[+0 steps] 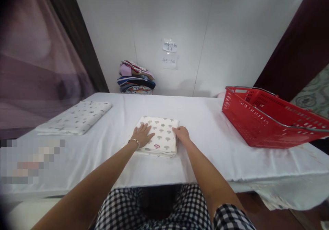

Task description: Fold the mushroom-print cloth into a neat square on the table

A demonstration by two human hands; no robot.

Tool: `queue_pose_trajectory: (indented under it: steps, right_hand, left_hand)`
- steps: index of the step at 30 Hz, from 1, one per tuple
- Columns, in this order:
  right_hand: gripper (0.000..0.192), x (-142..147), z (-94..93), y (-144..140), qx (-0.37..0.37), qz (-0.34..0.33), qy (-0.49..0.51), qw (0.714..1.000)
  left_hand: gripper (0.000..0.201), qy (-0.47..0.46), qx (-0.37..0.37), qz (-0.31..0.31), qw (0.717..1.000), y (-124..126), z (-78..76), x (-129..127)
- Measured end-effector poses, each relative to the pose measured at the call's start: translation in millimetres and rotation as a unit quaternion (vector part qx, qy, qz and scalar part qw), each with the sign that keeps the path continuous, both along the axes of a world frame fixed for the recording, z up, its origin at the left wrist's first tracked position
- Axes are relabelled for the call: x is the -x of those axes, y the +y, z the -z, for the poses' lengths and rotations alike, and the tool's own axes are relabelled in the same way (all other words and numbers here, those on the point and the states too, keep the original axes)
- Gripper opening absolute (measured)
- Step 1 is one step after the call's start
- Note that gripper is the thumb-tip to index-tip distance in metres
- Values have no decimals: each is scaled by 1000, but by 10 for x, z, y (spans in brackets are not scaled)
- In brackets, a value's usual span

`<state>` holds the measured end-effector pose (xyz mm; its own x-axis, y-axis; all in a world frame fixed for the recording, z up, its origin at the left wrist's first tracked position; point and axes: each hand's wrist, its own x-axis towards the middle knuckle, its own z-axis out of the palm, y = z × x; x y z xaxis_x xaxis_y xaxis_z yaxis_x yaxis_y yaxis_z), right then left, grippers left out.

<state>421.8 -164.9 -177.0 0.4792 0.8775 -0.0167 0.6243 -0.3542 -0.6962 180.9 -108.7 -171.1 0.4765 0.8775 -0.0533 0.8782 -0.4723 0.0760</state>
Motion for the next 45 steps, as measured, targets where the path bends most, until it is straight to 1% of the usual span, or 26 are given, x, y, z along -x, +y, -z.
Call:
queue_pose_trajectory:
  steps: [3, 8, 11, 15, 26, 29, 32, 35, 39, 42, 45]
  right_hand:
    - [33, 14, -3, 9, 11, -6, -33, 999]
    - [23, 8, 45, -16, -6, -26, -51, 998]
    - [24, 8, 76, -40, -6, -31, -53, 998]
    - [23, 14, 67, -42, -1, -44, -67, 997]
    - [24, -2, 52, -17, 15, -66, -81, 994]
    - [29, -37, 11, 2, 16, -64, -71, 995]
    - [37, -71, -41, 52, 23, -41, -61, 997]
    - [36, -82, -56, 112, 27, -23, -63, 997]
    - [22, -83, 2, 151, 4, -36, -73, 997]
    - [22, -106, 62, 138, -8, -46, -67, 997]
    - [25, -141, 83, 116, -17, -52, -51, 997]
  left_hand:
    - [66, 2, -2, 1, 1000, -6, -20, 14]
    - [65, -3, -6, 2, 1000, -13, -26, 22]
    - [65, -16, -7, 5, 1000, -2, 9, 34]
    - [66, -26, -10, 7, 1000, 17, 43, 44]
    - [66, -22, -15, 5, 1000, 25, 48, 46]
    - [64, -20, -15, 2, 1000, 4, 21, 40]
    - [64, -18, -15, -1, 1000, -10, 0, 34]
    - [65, -14, -14, -1, 1000, -5, 1, 33]
    - [64, -12, -18, 1, 1000, 16, 27, 39]
    - [64, -15, -19, 3, 1000, 28, 45, 41]
    - [64, -20, -15, 1, 1000, 28, 48, 39]
